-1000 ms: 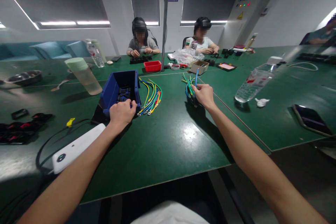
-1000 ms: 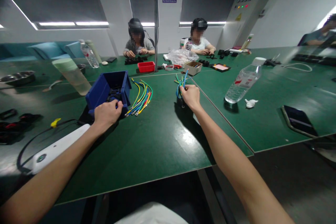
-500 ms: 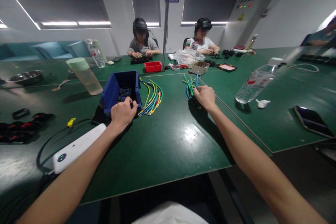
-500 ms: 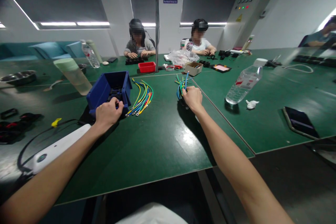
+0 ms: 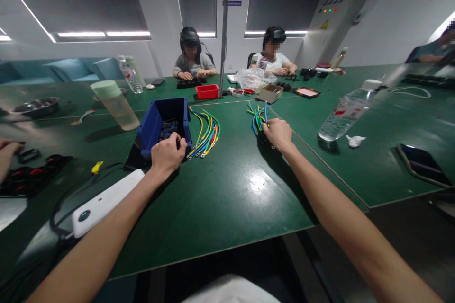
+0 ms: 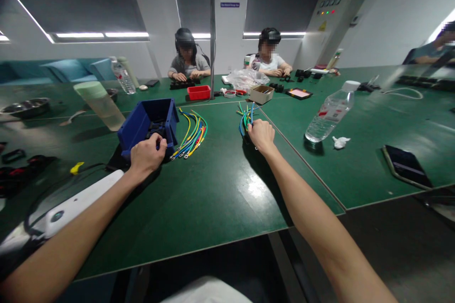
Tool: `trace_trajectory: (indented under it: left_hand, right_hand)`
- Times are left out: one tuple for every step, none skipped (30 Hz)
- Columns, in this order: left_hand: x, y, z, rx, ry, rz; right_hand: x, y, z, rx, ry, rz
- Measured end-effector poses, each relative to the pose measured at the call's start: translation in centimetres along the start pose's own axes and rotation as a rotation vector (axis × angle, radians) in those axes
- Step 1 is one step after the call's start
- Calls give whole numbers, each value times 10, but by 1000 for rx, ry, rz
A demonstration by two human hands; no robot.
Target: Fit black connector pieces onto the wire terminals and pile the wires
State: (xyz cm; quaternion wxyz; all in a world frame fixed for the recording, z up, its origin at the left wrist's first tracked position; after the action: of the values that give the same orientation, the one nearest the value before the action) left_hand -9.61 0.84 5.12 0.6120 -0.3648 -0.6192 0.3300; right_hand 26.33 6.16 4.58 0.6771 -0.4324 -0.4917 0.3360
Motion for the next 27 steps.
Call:
trace_trajectory:
  left_hand:
    - [0, 0, 0, 4, 4, 3]
    - [0, 0, 0, 8, 5, 4]
    - [0, 1, 0, 10, 4, 3]
    - [0, 1, 0, 11, 0, 0]
    - [-1, 1, 0, 11, -3, -4]
    - [-1, 2, 0, 10, -6, -8]
    - [-1, 2, 0, 9, -9, -13]
    - [-1, 1, 0, 7, -11, -16]
    - [-1, 1, 0, 5, -12, -18]
    - [-1, 1, -1, 1, -12, -20]
    - [-1, 0, -1, -5, -13, -22]
    - [-1, -1, -1, -14, -12, -24]
    - [-2, -1, -2, -23, -11, -28]
    - [-2, -2, -2, -32, -11, -31]
    - [-2, -3, -3, -41, -10, -35]
    - [-2, -4, -3, -51, -10, -39]
    - [-2, -4, -3, -60, -11, -43]
    - [-2, -5, -4, -67, -13, -46]
    - [-2, -5, -4, -74, -17, -49]
    - [-2, -6, -4, -81, -22, -51]
    - [-2, -6, -4, -88, -27, -53]
    - [-2, -6, -4, -97, -33, -57]
    - [-2, -6, -4, -108, -37, -62]
    - [-1, -6, -4, -121, -39, -72]
    - [-1, -6, -4, -136, -38, -86]
    - [-2, -6, -3, -152, -36, -105]
    - [-2, -6, -3, -169, -32, -128]
  right_hand:
    - [0, 0, 0, -4, -4, 2]
    - [0, 1, 0, -9, -7, 3]
    - [0, 1, -1, -14, -11, 2]
    - [0, 2, -1, -20, -14, 1]
    - [0, 3, -2, -26, -16, 0]
    - [0, 4, -2, -31, -17, -1]
    - [0, 4, -3, -35, -17, -1]
    - [0, 5, -3, -37, -17, 0]
    - [1, 5, -4, -39, -16, 1]
    - [1, 6, -4, -42, -15, 4]
    - [1, 6, -4, -44, -14, 6]
    - [1, 6, -4, -46, -13, 10]
    - [1, 7, -4, -47, -11, 13]
    - [1, 7, -5, -48, -7, 17]
    - [1, 7, -5, -48, -3, 20]
    - [2, 7, -5, -47, 0, 23]
    - [2, 8, -5, -46, 3, 27]
    - [2, 8, -5, -45, 7, 30]
    - [2, 8, -5, -43, 11, 34]
    - [2, 8, -6, -40, 14, 38]
    - [2, 9, -6, -36, 17, 41]
    - [2, 9, -6, -32, 21, 46]
    - [2, 9, -6, -29, 24, 50]
    - [2, 10, -6, -27, 29, 55]
    - [2, 10, -6, -25, 33, 59]
    - [2, 11, -7, -24, 35, 61]
    - [3, 12, -7, -22, 35, 62]
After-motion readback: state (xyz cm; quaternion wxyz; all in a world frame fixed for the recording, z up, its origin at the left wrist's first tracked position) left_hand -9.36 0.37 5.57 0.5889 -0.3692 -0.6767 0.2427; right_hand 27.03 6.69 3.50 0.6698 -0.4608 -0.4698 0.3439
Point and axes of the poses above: each hand's wrist, its own x-axis towards the middle knuckle, its own y-axis out of the palm, z = x × y, the point moved 3 cm from there along x, towards the middle knuckle, and after that the axes turned 5 degrees about -z, right-handed, at the moved point
